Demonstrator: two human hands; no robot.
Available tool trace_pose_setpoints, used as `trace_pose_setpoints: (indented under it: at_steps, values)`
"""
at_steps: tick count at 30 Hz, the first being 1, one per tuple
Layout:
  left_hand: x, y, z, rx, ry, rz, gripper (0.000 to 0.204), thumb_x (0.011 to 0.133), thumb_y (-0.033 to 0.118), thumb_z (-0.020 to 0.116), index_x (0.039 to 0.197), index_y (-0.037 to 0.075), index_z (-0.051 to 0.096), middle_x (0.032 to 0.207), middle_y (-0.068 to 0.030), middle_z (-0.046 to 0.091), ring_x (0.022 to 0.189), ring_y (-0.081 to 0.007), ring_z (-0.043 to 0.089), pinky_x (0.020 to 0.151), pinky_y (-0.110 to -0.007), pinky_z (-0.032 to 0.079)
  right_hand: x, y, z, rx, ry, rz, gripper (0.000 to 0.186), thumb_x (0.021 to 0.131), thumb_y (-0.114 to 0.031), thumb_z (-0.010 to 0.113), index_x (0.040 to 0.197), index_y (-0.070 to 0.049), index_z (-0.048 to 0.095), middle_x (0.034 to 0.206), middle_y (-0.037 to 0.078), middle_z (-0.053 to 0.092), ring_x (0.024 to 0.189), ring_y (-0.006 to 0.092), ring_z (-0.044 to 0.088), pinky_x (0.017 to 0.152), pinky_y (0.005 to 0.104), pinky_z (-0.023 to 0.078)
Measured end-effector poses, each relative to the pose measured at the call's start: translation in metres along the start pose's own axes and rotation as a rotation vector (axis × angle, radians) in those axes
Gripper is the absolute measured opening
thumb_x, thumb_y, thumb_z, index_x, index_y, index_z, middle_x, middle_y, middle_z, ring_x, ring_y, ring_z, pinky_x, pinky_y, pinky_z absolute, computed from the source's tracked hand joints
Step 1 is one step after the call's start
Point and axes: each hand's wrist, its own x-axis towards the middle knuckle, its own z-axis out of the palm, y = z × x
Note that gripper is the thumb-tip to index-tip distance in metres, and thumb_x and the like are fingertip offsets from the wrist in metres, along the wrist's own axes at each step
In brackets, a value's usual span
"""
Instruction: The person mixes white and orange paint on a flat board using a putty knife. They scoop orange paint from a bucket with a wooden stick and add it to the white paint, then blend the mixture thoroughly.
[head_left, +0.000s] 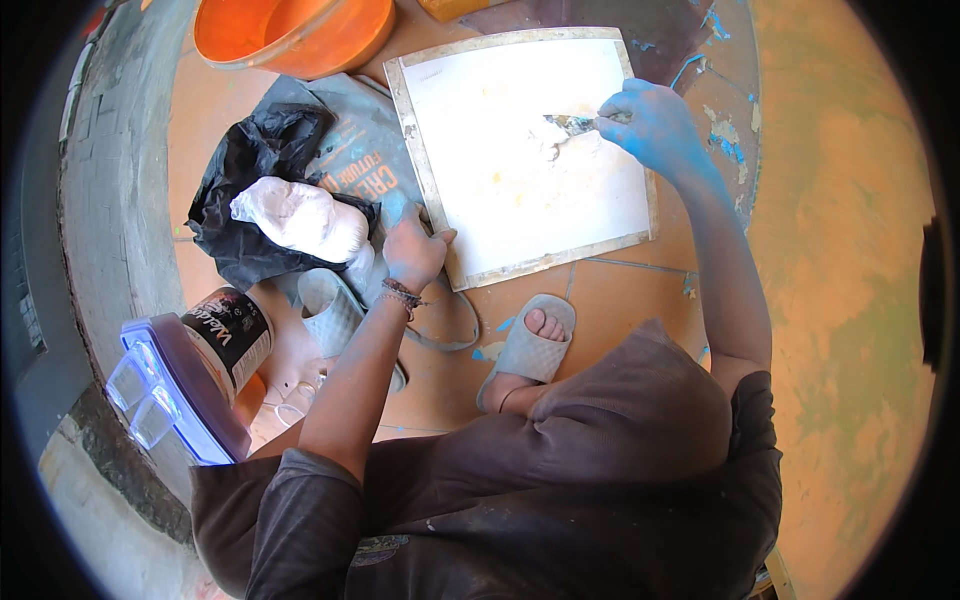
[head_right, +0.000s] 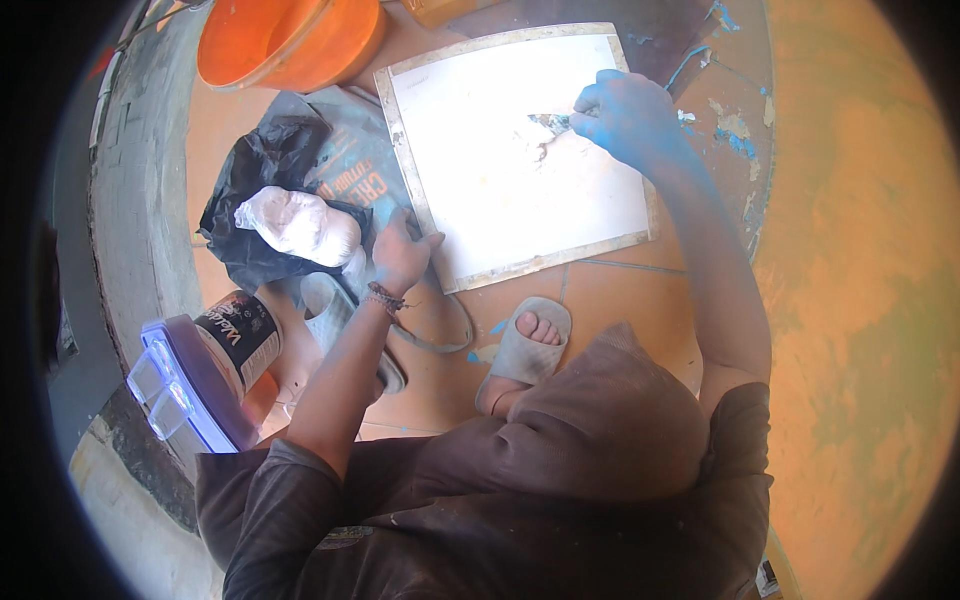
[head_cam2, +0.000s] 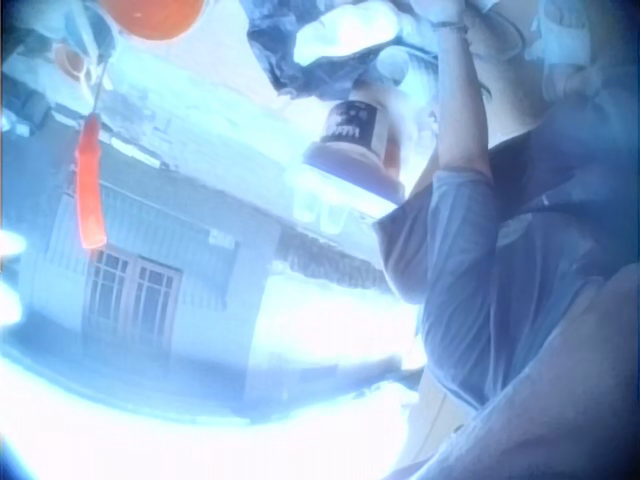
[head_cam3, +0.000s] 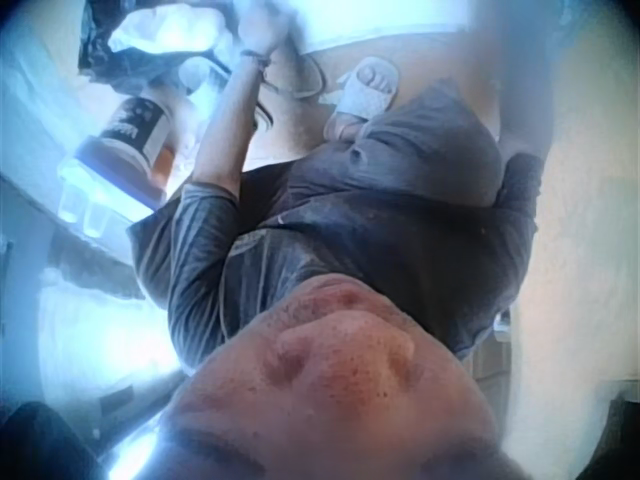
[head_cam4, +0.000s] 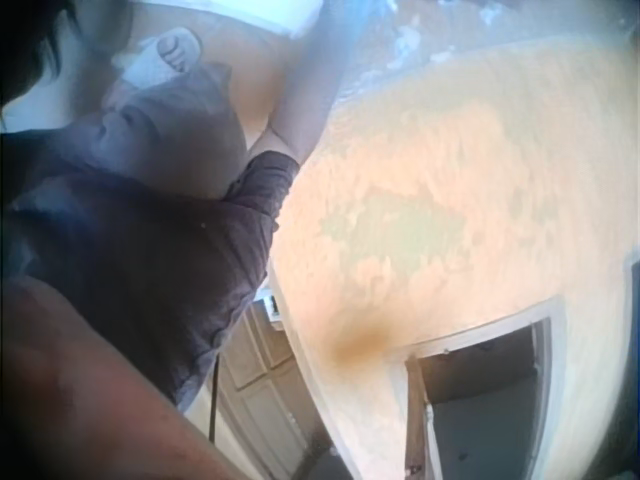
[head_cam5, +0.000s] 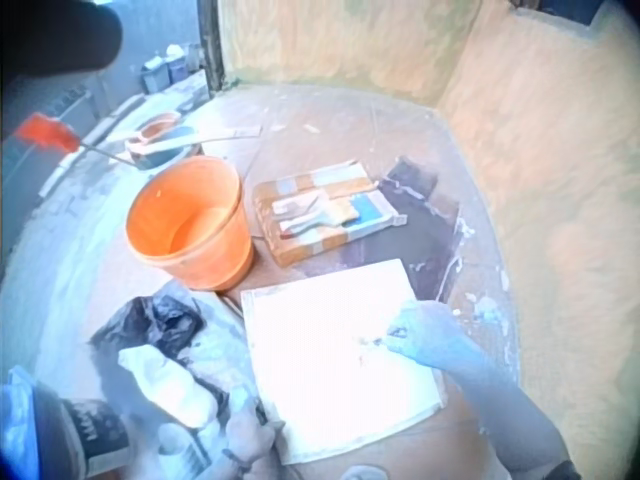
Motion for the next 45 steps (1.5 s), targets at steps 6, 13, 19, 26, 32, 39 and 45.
trace_pose_setpoints:
  at_steps: [6,13,19,26,32,39,45]
  values:
    - [0.001,-0.002,-0.001,0.022,-0.005,0.005,0.057,0.068,0.031,0.079,0.108,0.000,0.054,0.094,-0.0225,0.065,0.092,-0.0382,0.062,0.079,-0.045,0.049,-0.055,-0.011,0.023,0.079,0.196,0.081,0.020,0.081,-0.027,0.063,0.089,-0.010,0.071,0.080,0.008,0.060,0.070,0.0241,0.062,0.064,0.0353,0.049]
    - [0.006,-0.003,-0.003,0.046,-0.036,-0.016,0.059,0.066,0.033,0.080,0.107,0.000,0.056,0.096,-0.0210,0.066,0.093,-0.0361,0.063,0.080,-0.043,0.050,-0.082,-0.020,0.052,0.150,0.456,0.040,0.014,0.079,-0.019,0.069,0.090,-0.009,0.069,0.077,0.007,0.058,0.061,0.0234,0.060,0.054,0.0336,0.048]
    - [0.010,-0.001,-0.005,0.050,-0.061,-0.035,0.059,0.063,0.034,0.082,0.106,0.000,0.058,0.098,-0.0199,0.066,0.094,-0.0347,0.063,0.082,-0.042,0.050,-0.091,-0.025,0.064,0.145,0.502,0.021,0.017,0.080,-0.020,0.069,0.094,-0.010,0.068,0.077,0.006,0.057,0.061,0.0225,0.058,0.054,0.0339,0.048]
    - [0.009,0.001,-0.006,0.038,-0.047,-0.034,0.058,0.062,0.033,0.082,0.105,0.001,0.059,0.098,-0.0191,0.066,0.094,-0.0341,0.064,0.082,-0.042,0.050,-0.097,-0.023,0.072,0.155,0.465,0.088,0.022,0.081,-0.023,0.069,0.097,-0.008,0.067,0.080,0.007,0.056,0.065,0.0225,0.058,0.056,0.0337,0.047]
    - [0.008,0.002,-0.007,0.038,-0.036,-0.032,0.054,0.062,0.032,0.082,0.101,0.001,0.062,0.092,-0.0170,0.068,0.089,-0.0324,0.065,0.079,-0.040,0.051,-0.113,-0.016,0.088,0.156,0.478,0.101,0.032,0.083,-0.022,0.068,0.108,-0.003,0.061,0.085,0.011,0.054,0.072,0.0258,0.057,0.063,0.0355,0.047]
    - [0.008,0.002,-0.006,0.056,-0.008,-0.025,0.049,0.060,0.030,0.082,0.094,0.001,0.063,0.083,-0.0153,0.068,0.079,-0.0294,0.066,0.072,-0.038,0.051,-0.136,-0.016,0.111,0.222,0.430,0.188,0.037,0.086,-0.019,0.064,0.118,-0.003,0.055,0.097,0.015,0.053,0.083,0.0296,0.056,0.070,0.0374,0.048]
    - [0.008,0.004,-0.007,0.055,0.004,-0.018,0.047,0.059,0.029,0.083,0.092,0.002,0.063,0.081,-0.0140,0.068,0.078,-0.0289,0.066,0.071,-0.038,0.051,-0.147,-0.025,0.131,0.293,0.474,0.204,0.038,0.089,-0.018,0.059,0.123,-0.003,0.051,0.102,0.017,0.052,0.090,0.0323,0.056,0.076,0.0390,0.047]
